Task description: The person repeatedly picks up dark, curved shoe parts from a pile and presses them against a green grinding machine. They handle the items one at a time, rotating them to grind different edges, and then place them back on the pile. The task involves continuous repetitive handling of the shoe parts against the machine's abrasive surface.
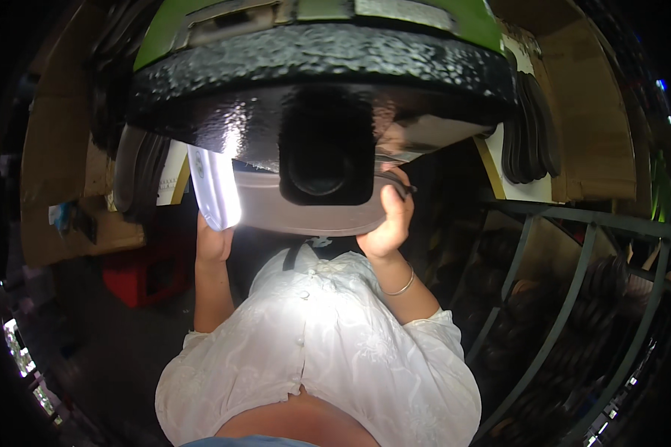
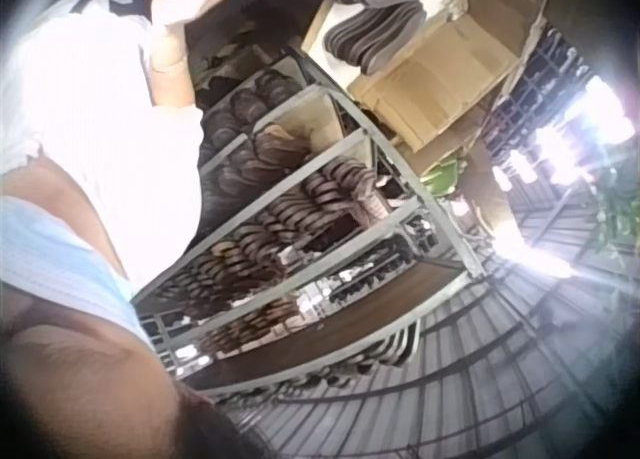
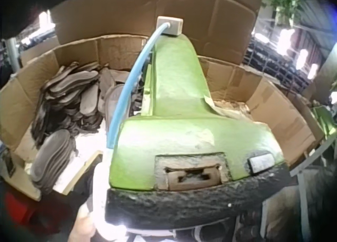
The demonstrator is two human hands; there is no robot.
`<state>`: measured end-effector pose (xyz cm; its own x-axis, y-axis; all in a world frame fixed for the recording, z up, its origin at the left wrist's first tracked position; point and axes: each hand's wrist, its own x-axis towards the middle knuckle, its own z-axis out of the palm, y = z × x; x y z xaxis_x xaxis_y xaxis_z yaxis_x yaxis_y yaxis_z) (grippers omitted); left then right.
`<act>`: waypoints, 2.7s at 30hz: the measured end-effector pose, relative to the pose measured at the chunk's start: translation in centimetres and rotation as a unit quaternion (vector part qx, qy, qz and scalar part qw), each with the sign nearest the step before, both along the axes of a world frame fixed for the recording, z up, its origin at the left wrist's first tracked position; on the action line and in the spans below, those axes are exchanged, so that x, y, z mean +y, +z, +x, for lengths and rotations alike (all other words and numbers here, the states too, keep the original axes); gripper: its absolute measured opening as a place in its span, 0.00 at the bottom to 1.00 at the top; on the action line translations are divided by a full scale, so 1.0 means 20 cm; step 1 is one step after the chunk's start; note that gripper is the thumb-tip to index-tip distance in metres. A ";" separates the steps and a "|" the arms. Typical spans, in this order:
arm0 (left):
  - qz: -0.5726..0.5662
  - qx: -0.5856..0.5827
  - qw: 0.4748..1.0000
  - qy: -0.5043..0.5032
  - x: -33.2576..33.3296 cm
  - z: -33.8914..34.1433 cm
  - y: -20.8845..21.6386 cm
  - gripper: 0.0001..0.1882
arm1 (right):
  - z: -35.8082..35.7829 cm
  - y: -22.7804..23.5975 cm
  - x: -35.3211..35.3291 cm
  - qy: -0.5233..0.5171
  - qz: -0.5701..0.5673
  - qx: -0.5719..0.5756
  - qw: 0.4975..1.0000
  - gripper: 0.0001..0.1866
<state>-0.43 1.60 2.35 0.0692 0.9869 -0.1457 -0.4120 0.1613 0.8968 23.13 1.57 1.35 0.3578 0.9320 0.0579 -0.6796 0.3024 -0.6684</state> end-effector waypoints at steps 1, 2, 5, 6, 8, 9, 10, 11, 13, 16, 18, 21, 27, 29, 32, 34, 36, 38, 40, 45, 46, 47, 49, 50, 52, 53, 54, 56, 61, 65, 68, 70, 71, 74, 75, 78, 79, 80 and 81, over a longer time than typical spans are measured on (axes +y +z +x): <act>-0.023 -0.003 1.000 -0.004 -0.01 -0.04 -0.04 0.17 | -0.01 -0.01 0.00 0.022 0.004 -0.012 1.000 0.16; -0.046 -0.005 0.999 -0.009 -0.02 -0.07 -0.06 0.17 | 0.00 -0.03 0.00 0.056 0.012 -0.035 0.998 0.15; -0.129 0.105 0.984 -0.069 -0.04 -0.10 -0.12 0.16 | -0.01 0.09 0.05 0.099 0.029 -0.167 0.981 0.16; -0.150 0.155 0.972 -0.096 -0.05 -0.10 -0.14 0.15 | -0.01 0.12 0.07 0.119 0.010 -0.196 0.973 0.17; -0.108 0.208 0.958 -0.167 -0.06 -0.04 -0.19 0.20 | 0.00 0.17 0.10 0.146 0.005 -0.253 0.956 0.17; -0.064 0.231 0.943 -0.232 -0.07 -0.01 -0.25 0.20 | 0.01 0.20 0.11 0.160 0.003 -0.282 0.946 0.17; -0.019 0.252 0.921 -0.295 -0.07 0.03 -0.27 0.21 | 0.02 0.22 0.13 0.179 0.015 -0.317 0.931 0.17; -0.012 0.278 0.902 -0.330 -0.08 0.09 -0.27 0.21 | 0.04 0.23 0.15 0.197 0.028 -0.350 0.915 0.17; 0.008 0.331 0.867 -0.373 -0.07 0.24 -0.18 0.20 | 0.07 0.27 0.18 0.247 0.010 -0.366 0.897 0.16; 0.084 0.225 0.943 -0.230 -0.01 0.43 -0.05 0.17 | 0.11 0.25 0.24 0.315 0.001 -0.451 0.835 0.18; 0.083 0.155 0.965 -0.192 0.11 0.50 0.14 0.13 | 0.15 0.17 0.23 0.313 0.006 -0.382 0.870 0.19; 0.118 0.171 0.970 -0.123 0.18 0.53 0.12 0.08 | 0.17 0.03 0.13 0.335 -0.024 -0.206 0.919 0.25; 0.138 0.213 0.967 -0.023 0.10 0.49 0.12 0.06 | 0.35 -0.30 -0.27 0.480 -0.132 -0.334 0.800 0.28; 0.108 0.217 0.970 -0.014 0.06 0.44 0.08 0.06 | 0.52 -0.27 -0.30 0.423 -0.202 -0.250 0.848 0.22; 0.083 0.203 0.976 -0.008 0.02 0.39 0.02 0.06 | 0.64 -0.19 -0.26 0.255 -0.158 -0.145 0.943 0.18; 0.066 0.159 0.985 -0.027 -0.01 0.36 -0.01 0.07 | 0.67 -0.12 -0.17 0.189 -0.129 -0.158 0.961 0.19; 0.055 0.094 0.993 -0.041 -0.03 0.34 -0.02 0.10 | 0.64 -0.08 -0.09 0.120 -0.102 -0.145 0.977 0.20; 0.035 0.049 0.996 -0.065 -0.06 0.28 -0.03 0.12 | 0.55 -0.05 -0.04 0.084 -0.100 0.112 0.985 0.20; 0.030 0.042 0.998 -0.044 -0.07 0.24 -0.02 0.12 | 0.53 -0.02 0.03 0.096 -0.050 -0.170 0.979 0.20; 0.007 0.139 0.990 0.004 -0.09 0.01 -0.04 0.13 | 0.27 0.12 0.10 0.147 -0.010 -0.306 0.941 0.18; -0.002 0.128 0.992 0.006 -0.10 -0.04 -0.07 0.14 | 0.21 0.15 0.10 0.141 0.008 -0.342 0.929 0.18; -0.009 0.123 0.992 0.011 -0.10 -0.08 -0.09 0.13 | 0.15 0.18 0.10 0.132 0.026 -0.376 0.917 0.17; -0.040 0.146 0.988 0.008 -0.10 -0.18 -0.14 0.13 | 0.06 0.27 0.10 0.141 0.046 -0.426 0.892 0.18; -0.052 0.164 0.985 -0.015 -0.11 -0.20 -0.16 0.13 | 0.03 0.23 0.09 0.209 -0.027 -0.324 0.922 0.17; -0.075 0.199 0.975 -0.056 -0.10 -0.18 -0.12 0.14 | -0.01 0.21 0.10 0.214 -0.031 -0.311 0.926 0.18; -0.069 0.203 0.976 -0.051 -0.11 -0.15 -0.16 0.15 | -0.02 0.20 0.10 0.214 -0.030 -0.305 0.927 0.18; -0.106 0.242 0.955 -0.135 -0.12 -0.20 -0.26 0.15 | -0.02 0.19 0.10 0.217 -0.022 -0.304 0.928 0.19; -0.068 0.233 0.947 -0.210 -0.13 -0.12 -0.34 0.14 | -0.02 0.19 0.12 0.221 0.026 -0.332 0.916 0.21; 0.018 0.313 0.867 -0.387 -0.21 0.30 -0.31 0.19 | 0.04 0.20 0.15 0.212 0.024 -0.480 0.851 0.22; 0.023 0.367 0.855 -0.364 -0.13 0.36 -0.23 0.21 | 0.28 0.35 0.19 0.051 0.015 -0.585 0.810 0.13; 0.006 0.340 0.901 -0.271 -0.07 0.29 -0.29 0.16 | 0.52 0.41 0.28 -0.333 0.019 -0.395 0.856 0.17; 0.041 0.378 0.894 -0.235 -0.01 0.26 -0.29 0.15 | 0.65 0.45 0.37 -0.343 0.072 -0.330 0.877 0.19; 0.024 0.372 0.896 -0.242 0.02 0.26 -0.27 0.14 | 0.71 0.45 0.43 -0.283 0.019 -0.329 0.901 0.21; 0.023 0.357 0.905 -0.231 0.11 0.29 -0.24 0.14 | 0.82 0.34 0.68 -0.202 -0.049 -0.282 0.937 0.26; 0.057 0.373 0.901 -0.216 0.14 0.28 -0.26 0.14 | 0.83 0.30 0.77 -0.181 -0.071 -0.240 0.951 0.29; 0.078 0.359 0.919 -0.139 0.21 0.27 -0.29 0.13 | 0.88 0.18 0.94 -0.092 -0.136 -0.164 0.973 0.33; 0.081 0.348 0.928 -0.106 0.23 0.23 -0.33 0.12 | 0.84 0.19 0.94 -0.042 -0.142 -0.187 0.971 0.35; 0.157 0.393 0.902 -0.089 0.29 0.17 -0.44 0.14 | 0.81 0.21 0.93 -0.038 -0.138 -0.212 0.967 0.35; 0.098 0.158 0.981 -0.045 0.35 0.12 -0.60 0.17 | 0.76 0.22 0.93 -0.026 -0.131 -0.235 0.963 0.34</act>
